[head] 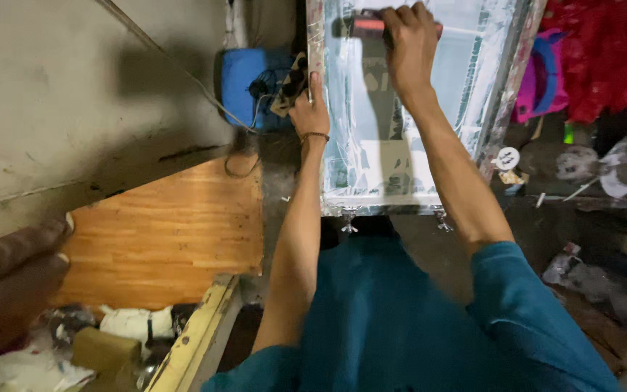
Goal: The person uses a squeegee to spread a white substance across a screen printing frame. They repeatedly pull the squeegee across the screen to distribute the material evenly.
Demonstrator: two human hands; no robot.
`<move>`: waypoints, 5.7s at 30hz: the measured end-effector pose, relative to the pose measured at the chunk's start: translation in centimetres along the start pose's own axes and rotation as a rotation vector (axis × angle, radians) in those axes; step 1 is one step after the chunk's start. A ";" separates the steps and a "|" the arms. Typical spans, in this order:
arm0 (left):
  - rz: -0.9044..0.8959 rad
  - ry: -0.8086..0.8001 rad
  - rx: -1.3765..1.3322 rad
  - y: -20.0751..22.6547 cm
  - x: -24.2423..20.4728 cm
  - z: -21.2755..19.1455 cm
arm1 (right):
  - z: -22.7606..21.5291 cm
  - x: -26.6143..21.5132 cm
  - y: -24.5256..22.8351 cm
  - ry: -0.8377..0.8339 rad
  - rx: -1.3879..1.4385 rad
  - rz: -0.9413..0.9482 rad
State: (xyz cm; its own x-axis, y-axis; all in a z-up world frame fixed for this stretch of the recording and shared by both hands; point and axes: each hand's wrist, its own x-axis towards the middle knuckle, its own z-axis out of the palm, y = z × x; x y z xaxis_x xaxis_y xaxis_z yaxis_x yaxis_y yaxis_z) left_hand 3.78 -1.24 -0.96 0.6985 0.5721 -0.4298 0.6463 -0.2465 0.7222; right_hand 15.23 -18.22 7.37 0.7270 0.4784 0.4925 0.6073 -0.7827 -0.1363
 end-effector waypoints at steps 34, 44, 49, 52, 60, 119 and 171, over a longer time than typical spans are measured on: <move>0.190 -0.029 -0.202 -2.2 -4.5 -5.0 | -15.1 -29.0 -8.8 -0.018 0.473 0.736; 0.135 0.025 -0.192 -7.7 0.8 -2.6 | -15.5 -29.5 -6.1 -0.101 0.553 0.798; 0.202 0.016 -0.197 -7.4 1.9 -4.2 | -16.2 -30.0 -4.0 -0.125 0.560 0.729; 0.240 -0.001 -0.194 -6.7 1.5 -3.7 | -16.8 -30.4 -2.8 -0.127 0.537 0.723; 0.457 0.108 0.068 -9.3 4.6 -1.5 | -13.8 -31.7 -3.2 -0.305 0.509 0.392; 0.496 0.061 -0.352 -1.7 -2.9 -2.5 | -15.9 -30.3 -1.2 -0.651 0.262 0.329; 0.328 0.069 -0.266 -0.7 -2.8 -2.4 | -6.6 -25.5 -12.7 -0.062 0.109 0.770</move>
State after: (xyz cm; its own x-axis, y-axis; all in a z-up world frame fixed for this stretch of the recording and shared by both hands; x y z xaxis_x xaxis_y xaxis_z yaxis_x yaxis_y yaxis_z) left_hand 0.61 -0.77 1.02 0.8260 0.5499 -0.1237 0.2853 -0.2187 0.9331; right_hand -13.15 -23.07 2.22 0.9713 -0.1596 0.1767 -0.0497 -0.8616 -0.5052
